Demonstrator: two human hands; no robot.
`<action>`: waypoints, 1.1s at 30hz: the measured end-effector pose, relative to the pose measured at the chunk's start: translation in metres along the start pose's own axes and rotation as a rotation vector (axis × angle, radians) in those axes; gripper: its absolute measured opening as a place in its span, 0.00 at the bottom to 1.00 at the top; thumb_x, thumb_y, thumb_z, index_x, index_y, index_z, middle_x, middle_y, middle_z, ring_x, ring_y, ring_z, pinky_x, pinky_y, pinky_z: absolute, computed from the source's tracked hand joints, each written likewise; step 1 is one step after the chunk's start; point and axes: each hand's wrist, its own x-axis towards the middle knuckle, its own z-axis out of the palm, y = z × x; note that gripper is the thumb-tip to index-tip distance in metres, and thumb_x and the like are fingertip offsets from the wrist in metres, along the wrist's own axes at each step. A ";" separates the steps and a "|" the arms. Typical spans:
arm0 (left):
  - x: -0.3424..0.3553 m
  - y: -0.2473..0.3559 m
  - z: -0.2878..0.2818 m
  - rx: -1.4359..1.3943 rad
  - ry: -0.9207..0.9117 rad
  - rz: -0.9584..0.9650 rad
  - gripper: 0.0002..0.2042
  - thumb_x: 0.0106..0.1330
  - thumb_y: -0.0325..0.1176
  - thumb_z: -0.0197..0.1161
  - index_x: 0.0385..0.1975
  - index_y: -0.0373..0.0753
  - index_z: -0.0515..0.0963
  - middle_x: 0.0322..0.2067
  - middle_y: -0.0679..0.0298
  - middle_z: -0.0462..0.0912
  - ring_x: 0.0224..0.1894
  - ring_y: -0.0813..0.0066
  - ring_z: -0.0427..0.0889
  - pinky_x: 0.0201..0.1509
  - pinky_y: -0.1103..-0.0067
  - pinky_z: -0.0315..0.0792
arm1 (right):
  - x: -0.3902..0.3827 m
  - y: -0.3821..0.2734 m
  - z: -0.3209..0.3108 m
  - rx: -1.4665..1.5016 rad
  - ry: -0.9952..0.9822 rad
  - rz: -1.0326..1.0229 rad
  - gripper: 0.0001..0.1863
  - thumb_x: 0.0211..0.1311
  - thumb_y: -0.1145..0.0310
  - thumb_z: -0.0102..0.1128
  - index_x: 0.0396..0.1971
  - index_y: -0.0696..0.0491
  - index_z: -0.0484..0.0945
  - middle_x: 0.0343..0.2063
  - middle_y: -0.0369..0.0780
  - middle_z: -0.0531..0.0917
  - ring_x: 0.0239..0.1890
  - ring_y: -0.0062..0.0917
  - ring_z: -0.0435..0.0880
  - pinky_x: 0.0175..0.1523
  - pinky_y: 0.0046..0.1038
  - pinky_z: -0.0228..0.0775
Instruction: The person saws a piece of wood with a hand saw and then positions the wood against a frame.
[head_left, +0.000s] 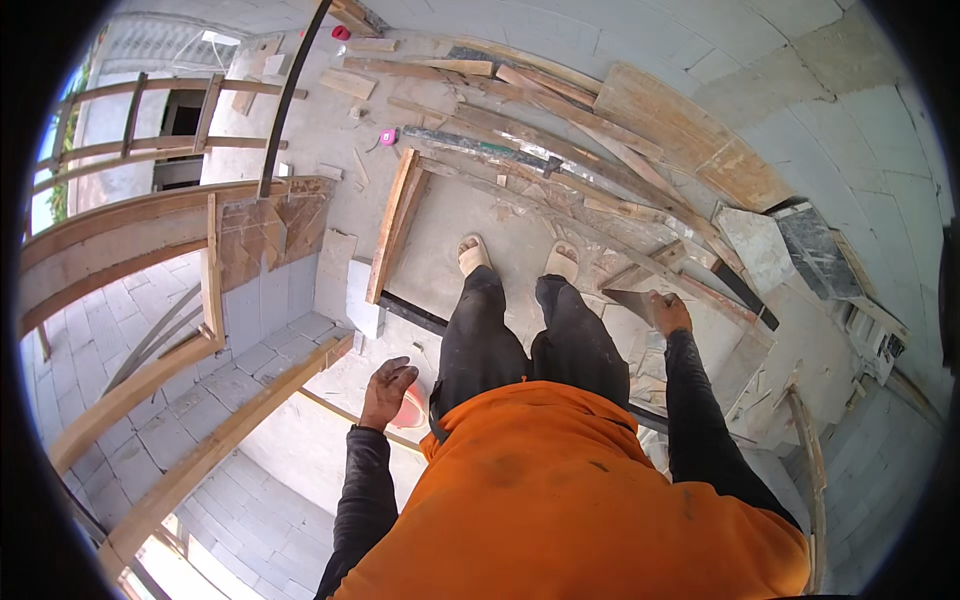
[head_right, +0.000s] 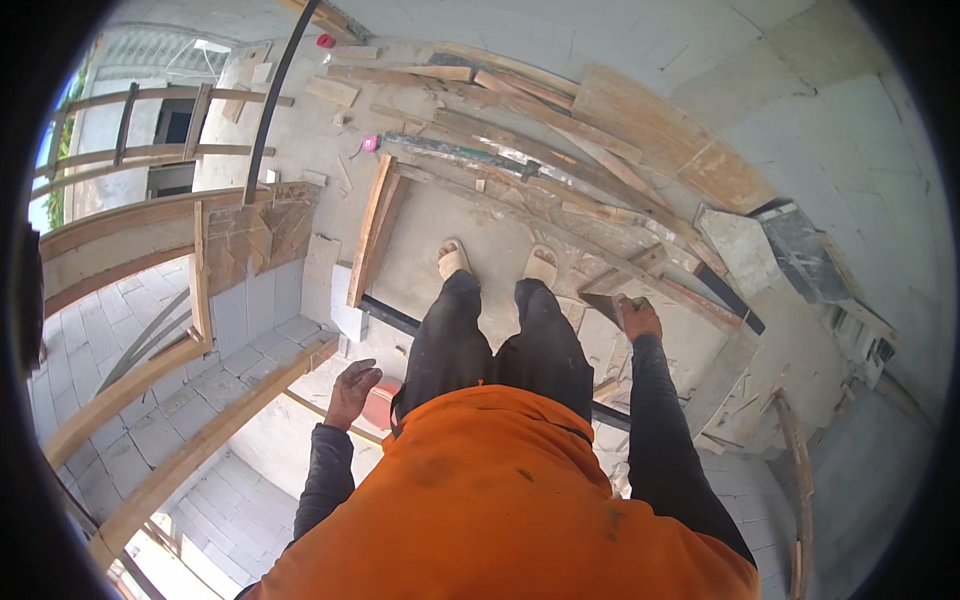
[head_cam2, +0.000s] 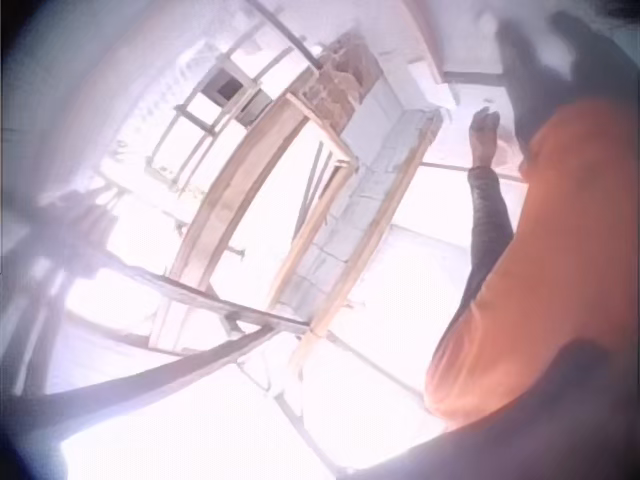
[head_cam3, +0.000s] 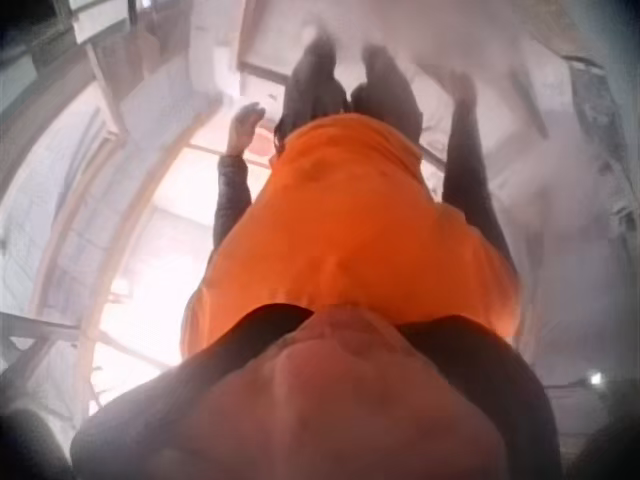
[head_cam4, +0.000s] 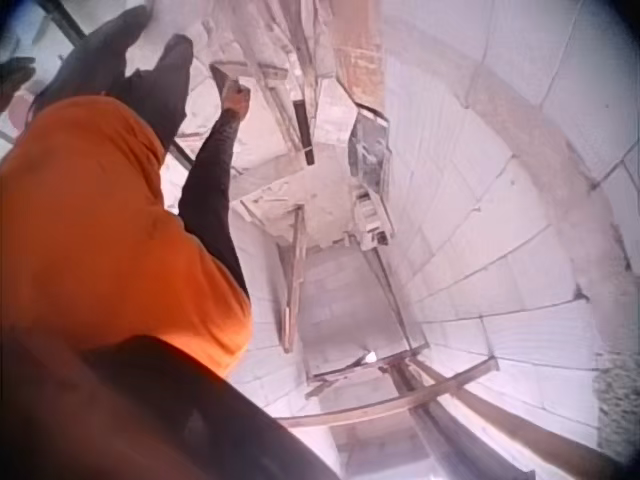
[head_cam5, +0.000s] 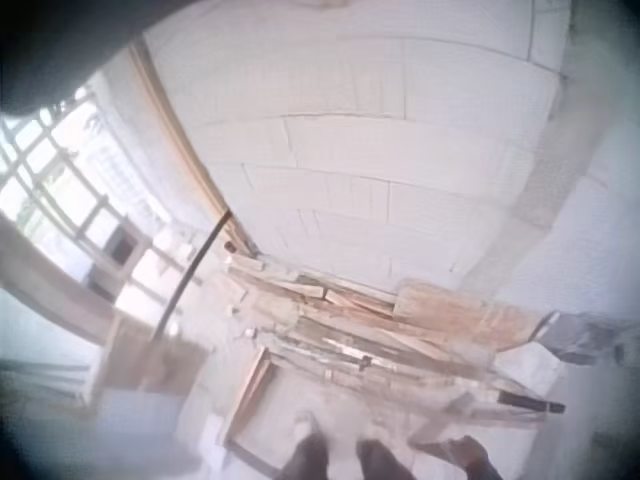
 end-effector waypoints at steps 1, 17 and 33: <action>-0.014 -0.013 0.028 -0.044 0.005 0.002 0.25 0.72 0.40 0.70 0.61 0.27 0.78 0.52 0.48 0.89 0.57 0.61 0.87 0.64 0.72 0.77 | -0.004 0.001 -0.009 -0.046 -0.035 -0.054 0.31 0.65 0.37 0.63 0.47 0.54 0.85 0.43 0.50 0.91 0.50 0.46 0.90 0.58 0.44 0.78; 0.191 -0.173 -0.022 0.065 0.295 0.060 0.28 0.66 0.46 0.71 0.59 0.32 0.80 0.58 0.40 0.83 0.62 0.40 0.81 0.67 0.60 0.75 | -0.120 -0.463 0.046 0.554 -0.193 -0.836 0.34 0.73 0.58 0.72 0.74 0.53 0.73 0.36 0.37 0.84 0.26 0.14 0.77 0.29 0.19 0.69; 0.650 -0.118 -0.047 0.398 0.746 0.457 0.36 0.65 0.48 0.74 0.70 0.42 0.70 0.60 0.50 0.83 0.62 0.45 0.80 0.66 0.56 0.72 | 0.094 -0.474 0.288 0.386 -0.179 -1.215 0.32 0.70 0.61 0.71 0.69 0.61 0.77 0.42 0.41 0.88 0.23 0.11 0.74 0.27 0.17 0.63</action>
